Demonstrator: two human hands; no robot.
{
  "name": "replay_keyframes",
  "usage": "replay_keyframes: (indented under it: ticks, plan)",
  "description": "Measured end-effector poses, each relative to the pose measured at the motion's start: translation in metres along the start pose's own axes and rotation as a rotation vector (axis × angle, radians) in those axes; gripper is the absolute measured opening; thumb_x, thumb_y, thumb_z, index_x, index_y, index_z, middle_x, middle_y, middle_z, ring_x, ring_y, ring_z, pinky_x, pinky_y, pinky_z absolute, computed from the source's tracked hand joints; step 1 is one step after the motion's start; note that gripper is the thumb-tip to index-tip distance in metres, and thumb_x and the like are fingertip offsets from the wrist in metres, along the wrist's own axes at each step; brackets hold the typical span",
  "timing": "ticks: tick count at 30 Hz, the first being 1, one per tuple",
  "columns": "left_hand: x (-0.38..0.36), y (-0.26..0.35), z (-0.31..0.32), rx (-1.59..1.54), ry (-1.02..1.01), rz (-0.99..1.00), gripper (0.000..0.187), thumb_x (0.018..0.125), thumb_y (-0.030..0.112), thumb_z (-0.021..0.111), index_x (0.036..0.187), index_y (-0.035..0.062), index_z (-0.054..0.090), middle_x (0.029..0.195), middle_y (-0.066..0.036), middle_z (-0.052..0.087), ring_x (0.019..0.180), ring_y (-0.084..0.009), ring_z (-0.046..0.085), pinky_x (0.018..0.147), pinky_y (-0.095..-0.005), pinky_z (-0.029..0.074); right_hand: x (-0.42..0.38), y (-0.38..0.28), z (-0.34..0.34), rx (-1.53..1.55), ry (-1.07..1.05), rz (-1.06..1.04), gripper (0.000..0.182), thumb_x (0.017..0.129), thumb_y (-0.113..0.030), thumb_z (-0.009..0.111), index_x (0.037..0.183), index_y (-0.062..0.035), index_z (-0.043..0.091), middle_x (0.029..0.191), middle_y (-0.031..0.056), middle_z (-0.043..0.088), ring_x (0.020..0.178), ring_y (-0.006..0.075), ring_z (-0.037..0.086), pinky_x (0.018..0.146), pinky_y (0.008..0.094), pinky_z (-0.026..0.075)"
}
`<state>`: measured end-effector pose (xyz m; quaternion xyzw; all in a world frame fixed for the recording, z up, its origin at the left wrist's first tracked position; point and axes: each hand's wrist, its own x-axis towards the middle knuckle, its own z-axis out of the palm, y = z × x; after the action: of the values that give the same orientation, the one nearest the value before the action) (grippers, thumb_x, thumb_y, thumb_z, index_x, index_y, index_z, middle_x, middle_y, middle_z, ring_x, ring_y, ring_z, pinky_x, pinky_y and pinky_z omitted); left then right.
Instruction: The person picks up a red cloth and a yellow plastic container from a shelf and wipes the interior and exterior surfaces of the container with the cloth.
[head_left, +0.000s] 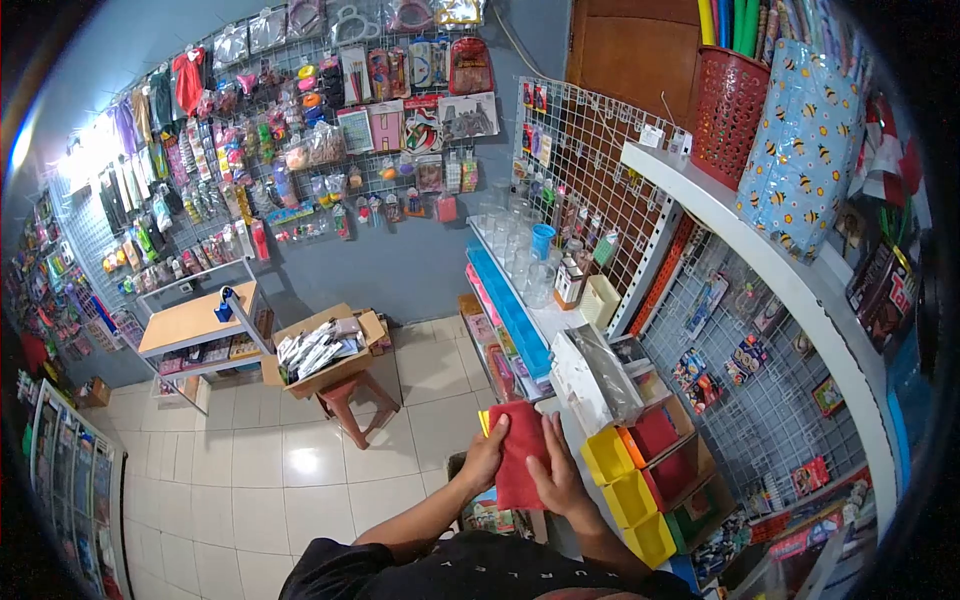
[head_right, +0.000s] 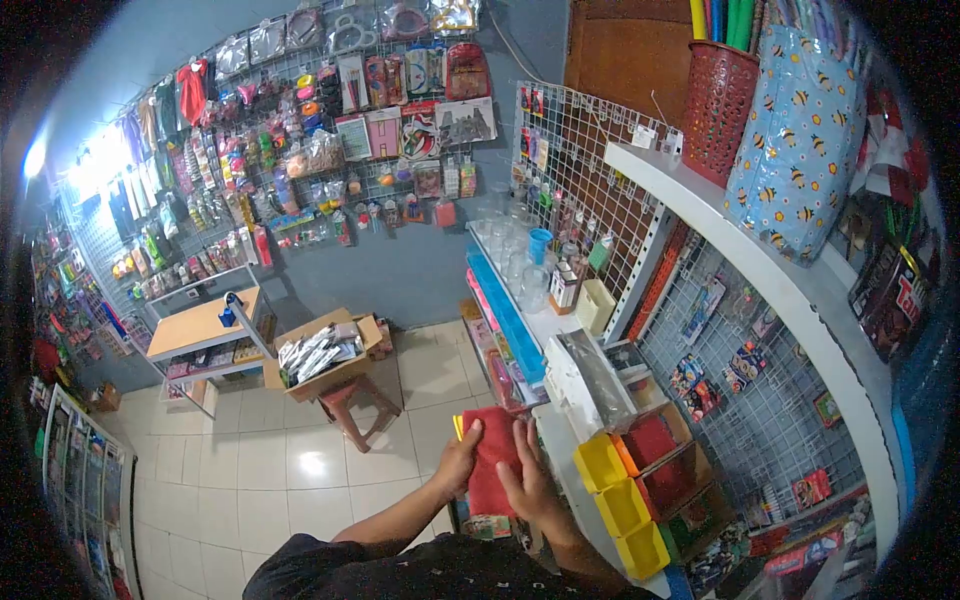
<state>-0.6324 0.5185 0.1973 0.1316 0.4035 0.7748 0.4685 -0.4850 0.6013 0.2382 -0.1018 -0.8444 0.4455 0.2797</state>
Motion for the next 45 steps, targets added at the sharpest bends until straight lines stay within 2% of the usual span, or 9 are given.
replay_keyframes:
  ticks: [4, 5, 7, 20, 21, 24, 36, 40, 45]
  plan:
    - [-0.002, -0.007, 0.001, 0.316, -0.145, 0.054, 0.055, 0.107, 0.049, 0.045, 0.134, 0.0022, 0.052, 0.125, -0.012, 0.063, 0.112, -0.0203, 0.062, 0.098, -0.0366, 0.05, -0.005, -0.017, 0.012, -0.426, 0.017, -0.063, 0.073, 0.094, -0.025, 0.065, 0.158, -0.0124, 0.031, 0.152, 0.0402, 0.028, 0.141, 0.0563, 0.031, 0.116, 0.0549, 0.031]
    - [-0.006, -0.011, 0.004, 0.324, -0.124, 0.017, 0.067, 0.108, 0.055, 0.03, 0.129, -0.0015, 0.059, 0.116, -0.01, 0.066, 0.107, -0.0208, 0.06, 0.098, -0.0346, 0.046, -0.006, -0.014, 0.012, -0.385, 0.034, -0.013, 0.071, 0.095, -0.023, 0.064, 0.158, -0.0128, 0.033, 0.149, 0.0389, 0.032, 0.137, 0.0558, 0.036, 0.114, 0.0542, 0.034]
    - [-0.001, -0.043, -0.007, 0.398, -0.137, 0.106, 0.069, 0.109, 0.056, 0.026, 0.129, -0.0012, 0.059, 0.117, -0.011, 0.066, 0.108, -0.0214, 0.06, 0.098, -0.0361, 0.046, -0.002, 0.0, 0.012, -0.302, 0.068, 0.074, 0.067, 0.095, -0.021, 0.062, 0.156, -0.0135, 0.036, 0.144, 0.0364, 0.038, 0.13, 0.0548, 0.044, 0.11, 0.0528, 0.039]
    - [0.002, -0.014, -0.006, 0.074, -0.028, 0.022, 0.073, 0.107, 0.059, 0.02, 0.141, -0.0001, 0.047, 0.135, -0.017, 0.058, 0.122, -0.0258, 0.059, 0.109, -0.0391, 0.045, -0.021, 0.0, 0.03, -0.295, -0.057, 0.016, 0.066, 0.093, -0.02, 0.064, 0.155, -0.0177, 0.04, 0.152, 0.0423, 0.022, 0.141, 0.0606, 0.025, 0.115, 0.0602, 0.027]
    - [-0.008, -0.008, 0.004, 0.069, -0.045, 0.006, 0.072, 0.108, 0.057, 0.02, 0.143, -0.0003, 0.045, 0.137, -0.016, 0.056, 0.124, -0.0245, 0.057, 0.109, -0.0381, 0.044, -0.014, -0.01, 0.024, -0.493, 0.019, -0.115, 0.065, 0.096, -0.021, 0.063, 0.156, -0.0205, 0.038, 0.147, 0.0411, 0.032, 0.131, 0.0589, 0.041, 0.105, 0.0563, 0.042]
    - [-0.014, -0.029, 0.002, 0.246, -0.152, 0.021, 0.072, 0.109, 0.056, 0.018, 0.144, -0.0009, 0.044, 0.136, -0.016, 0.057, 0.124, -0.0221, 0.056, 0.108, -0.0366, 0.043, -0.002, -0.006, 0.017, -0.347, 0.043, 0.11, 0.063, 0.097, -0.024, 0.06, 0.156, -0.0201, 0.038, 0.144, 0.0412, 0.035, 0.128, 0.0583, 0.045, 0.104, 0.0556, 0.044]
    - [-0.004, 0.006, 0.0, -0.089, 0.007, -0.072, 0.085, 0.101, 0.072, 0.018, 0.142, 0.0037, 0.047, 0.135, -0.017, 0.059, 0.125, -0.0297, 0.059, 0.11, -0.0435, 0.045, -0.015, 0.007, 0.026, -0.324, -0.011, -0.085, 0.046, 0.096, -0.015, 0.065, 0.141, -0.0098, 0.058, 0.151, 0.0377, 0.033, 0.137, 0.0538, 0.04, 0.11, 0.0483, 0.042]
    - [0.014, -0.004, -0.032, -0.174, -0.033, -0.09, 0.089, 0.099, 0.075, 0.018, 0.14, 0.0034, 0.049, 0.132, -0.017, 0.061, 0.121, -0.0294, 0.061, 0.105, -0.044, 0.048, -0.026, 0.019, 0.019, -0.091, -0.02, 0.004, 0.038, 0.098, -0.013, 0.062, 0.136, -0.0063, 0.062, 0.133, 0.0274, 0.06, 0.122, 0.041, 0.06, 0.103, 0.0428, 0.048]
    - [0.014, -0.005, -0.037, 0.072, 0.16, 0.019, 0.091, 0.096, 0.079, 0.024, 0.146, 0.0044, 0.042, 0.134, -0.02, 0.058, 0.119, -0.0347, 0.062, 0.106, -0.0516, 0.046, -0.037, 0.041, -0.009, 0.212, 0.027, 0.22, 0.036, 0.105, -0.021, 0.052, 0.134, -0.0016, 0.062, 0.126, 0.0162, 0.068, 0.117, 0.0199, 0.062, 0.101, 0.0326, 0.046]
